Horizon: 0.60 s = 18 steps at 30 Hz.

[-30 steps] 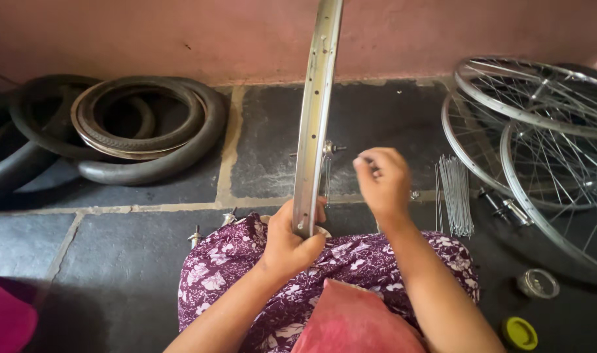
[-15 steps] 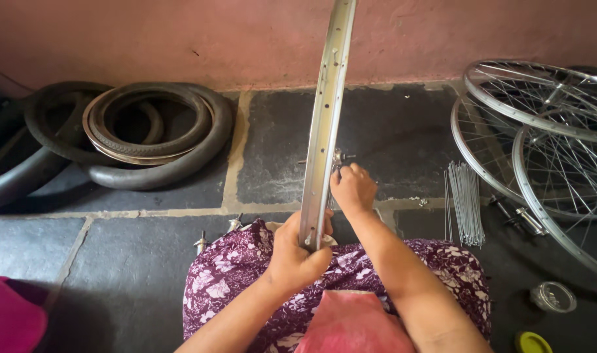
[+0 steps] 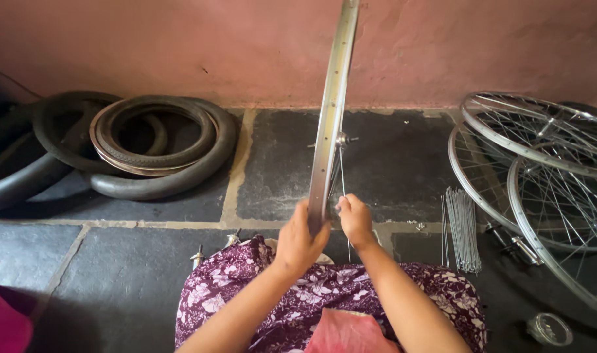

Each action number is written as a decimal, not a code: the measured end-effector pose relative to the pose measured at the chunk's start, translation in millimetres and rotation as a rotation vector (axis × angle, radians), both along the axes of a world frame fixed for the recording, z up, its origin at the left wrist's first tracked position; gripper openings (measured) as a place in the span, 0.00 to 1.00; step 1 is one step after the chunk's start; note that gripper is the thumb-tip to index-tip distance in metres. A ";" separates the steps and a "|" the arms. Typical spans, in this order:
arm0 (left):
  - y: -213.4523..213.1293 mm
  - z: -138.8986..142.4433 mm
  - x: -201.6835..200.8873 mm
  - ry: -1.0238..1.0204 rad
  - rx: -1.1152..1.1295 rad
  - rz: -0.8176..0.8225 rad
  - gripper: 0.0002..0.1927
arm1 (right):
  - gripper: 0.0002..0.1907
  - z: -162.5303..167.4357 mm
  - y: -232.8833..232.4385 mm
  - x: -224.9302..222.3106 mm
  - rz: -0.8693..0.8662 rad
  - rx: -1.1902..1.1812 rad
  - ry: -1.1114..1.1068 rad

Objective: The person sits on the floor and installs spokes into a bicycle wheel rim, threading them through the rim holes and into the hub. They rotate the wheel to access different spoke holes and continue adding spokes one by one.

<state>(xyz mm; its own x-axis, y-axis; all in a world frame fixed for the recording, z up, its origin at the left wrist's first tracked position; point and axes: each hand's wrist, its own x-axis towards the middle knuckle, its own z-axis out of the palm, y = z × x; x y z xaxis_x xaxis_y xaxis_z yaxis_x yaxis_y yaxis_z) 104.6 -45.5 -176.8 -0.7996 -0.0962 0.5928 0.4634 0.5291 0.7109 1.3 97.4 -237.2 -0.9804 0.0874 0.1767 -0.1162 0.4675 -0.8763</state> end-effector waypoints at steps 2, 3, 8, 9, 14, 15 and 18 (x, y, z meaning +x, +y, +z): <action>-1.4 -18.3 1.8 -0.065 0.006 -0.054 0.24 | 0.17 0.5 1.9 -0.6 0.060 -0.233 -0.065; -3.1 -21.5 0.9 -0.096 0.006 -0.065 0.24 | 0.17 -0.1 3.2 0.1 0.092 -0.345 -0.116; -5.3 19.3 10.8 -0.021 0.042 -0.133 0.24 | 0.12 23.4 17.7 25.4 0.207 -0.767 -0.362; -3.2 35.4 14.2 -0.078 0.085 -0.125 0.23 | 0.12 30.7 22.6 33.4 0.210 -0.783 -0.360; 3.6 108.1 36.6 -0.335 0.292 -0.126 0.20 | 0.11 57.5 45.4 57.7 0.332 -1.203 -0.443; 4.7 115.7 45.0 -0.338 0.293 -0.125 0.19 | 0.11 59.8 48.3 57.0 0.390 -1.309 -0.485; 8.9 124.5 65.0 -0.265 0.225 -0.104 0.18 | 0.10 57.6 45.9 50.1 0.431 -1.432 -0.561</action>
<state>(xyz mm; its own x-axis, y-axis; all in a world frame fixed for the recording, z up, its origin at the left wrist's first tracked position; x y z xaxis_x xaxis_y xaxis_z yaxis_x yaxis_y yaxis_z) 169.5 -36.6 -52.3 -0.9351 -0.1109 0.3366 0.2901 0.3059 0.9068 51.4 143.3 -179.6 -0.8844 -0.4310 -0.1791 0.4571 -0.7224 -0.5189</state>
